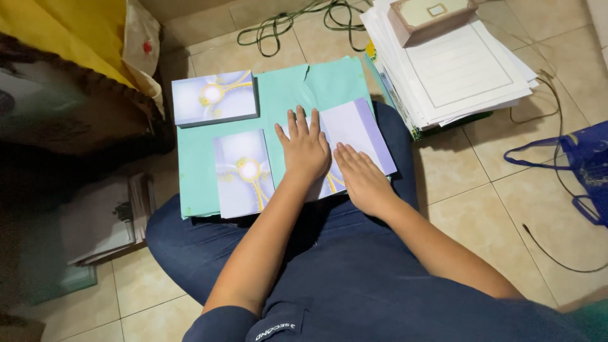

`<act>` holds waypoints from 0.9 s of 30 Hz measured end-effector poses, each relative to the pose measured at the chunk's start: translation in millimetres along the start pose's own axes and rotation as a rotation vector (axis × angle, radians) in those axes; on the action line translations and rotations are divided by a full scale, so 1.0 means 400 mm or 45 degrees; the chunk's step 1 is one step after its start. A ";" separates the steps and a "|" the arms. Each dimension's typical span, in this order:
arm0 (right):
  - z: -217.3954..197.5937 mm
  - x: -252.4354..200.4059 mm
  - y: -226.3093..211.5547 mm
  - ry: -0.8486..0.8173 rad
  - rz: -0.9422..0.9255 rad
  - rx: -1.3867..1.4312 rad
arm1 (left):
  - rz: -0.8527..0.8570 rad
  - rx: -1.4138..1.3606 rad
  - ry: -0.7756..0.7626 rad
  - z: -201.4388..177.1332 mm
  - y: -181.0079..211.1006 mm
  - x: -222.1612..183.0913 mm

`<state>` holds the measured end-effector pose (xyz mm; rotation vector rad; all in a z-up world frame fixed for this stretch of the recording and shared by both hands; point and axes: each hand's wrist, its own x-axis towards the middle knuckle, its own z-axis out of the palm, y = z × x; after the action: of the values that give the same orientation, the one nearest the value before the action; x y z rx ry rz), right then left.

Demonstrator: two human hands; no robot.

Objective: The person is manually folding printed paper sheets one by one on a low surface while sitting on the floor.

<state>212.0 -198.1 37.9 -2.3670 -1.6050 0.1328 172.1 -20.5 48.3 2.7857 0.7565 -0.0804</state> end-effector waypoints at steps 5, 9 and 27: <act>-0.001 0.179 0.050 0.023 -0.026 -0.078 | 0.011 -0.067 0.023 0.014 -0.009 0.002; -0.047 0.243 0.039 -0.018 -0.022 -0.038 | 0.016 -0.104 0.057 0.006 -0.012 0.001; 0.009 0.242 0.065 0.099 -0.072 -0.087 | 0.034 -0.096 0.177 0.043 -0.028 0.007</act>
<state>271.1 -117.2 34.8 -2.3434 -1.6631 -0.0260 169.3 -14.2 28.7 2.7505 0.7381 0.1450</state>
